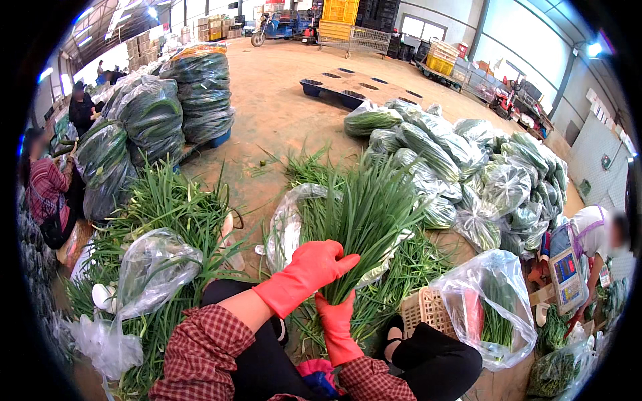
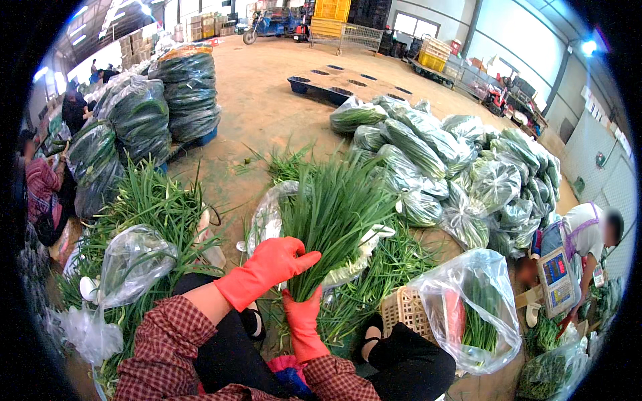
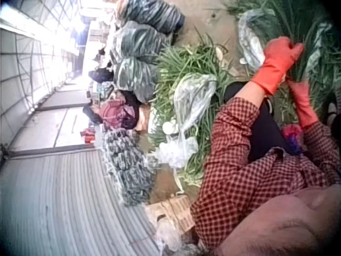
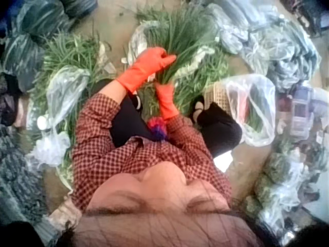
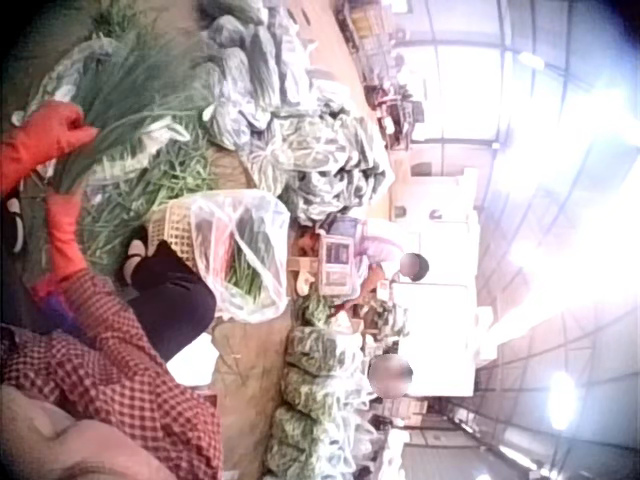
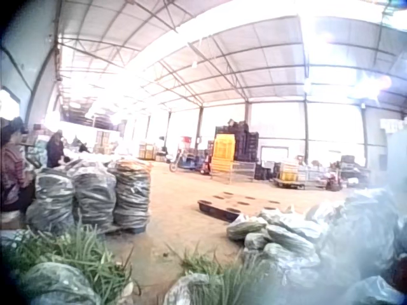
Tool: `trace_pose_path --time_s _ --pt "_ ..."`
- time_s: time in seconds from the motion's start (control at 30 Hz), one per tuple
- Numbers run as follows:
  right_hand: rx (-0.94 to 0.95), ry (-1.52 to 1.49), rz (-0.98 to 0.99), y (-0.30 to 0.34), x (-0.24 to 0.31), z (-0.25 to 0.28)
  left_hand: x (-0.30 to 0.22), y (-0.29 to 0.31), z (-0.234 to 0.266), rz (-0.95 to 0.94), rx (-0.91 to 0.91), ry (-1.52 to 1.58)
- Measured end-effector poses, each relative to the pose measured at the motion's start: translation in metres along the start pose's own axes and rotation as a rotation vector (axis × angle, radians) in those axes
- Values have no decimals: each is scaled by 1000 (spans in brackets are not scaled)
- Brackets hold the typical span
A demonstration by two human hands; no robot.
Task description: The person sorts bunches of green chives and places them into plastic bags by hand while sitting in an agricultural warehouse. They gather the chives, align the ends, and tuck them into clear plastic bags.
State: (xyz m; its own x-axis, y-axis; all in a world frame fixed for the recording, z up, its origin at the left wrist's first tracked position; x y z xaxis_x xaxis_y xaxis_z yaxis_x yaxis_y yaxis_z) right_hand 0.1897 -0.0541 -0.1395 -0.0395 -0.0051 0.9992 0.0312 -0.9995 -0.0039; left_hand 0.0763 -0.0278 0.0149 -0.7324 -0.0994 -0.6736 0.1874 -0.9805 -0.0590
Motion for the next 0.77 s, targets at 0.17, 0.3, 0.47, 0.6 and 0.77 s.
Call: trace_pose_path --time_s 0.17,0.3,0.47,0.6,0.77 --pt "-21 80 71 0 2 2 -2 4 -2 1 -41 -35" --pt "-61 117 107 4 1 3 7 3 -7 -26 -104 -28" --pt "-21 38 57 2 -3 6 8 10 0 -143 -150 -83" --pt "-99 150 23 -3 -18 15 7 16 0 -331 -169 -304" --pt "7 -80 40 -15 -26 23 13 13 32 -432 -412 -365"
Point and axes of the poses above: each hand's wrist, its own y-axis away from the middle knuckle, its own z-axis out of the back of the hand, x = y × z, the point moved 5 cm from there along -y, towards the middle knuckle
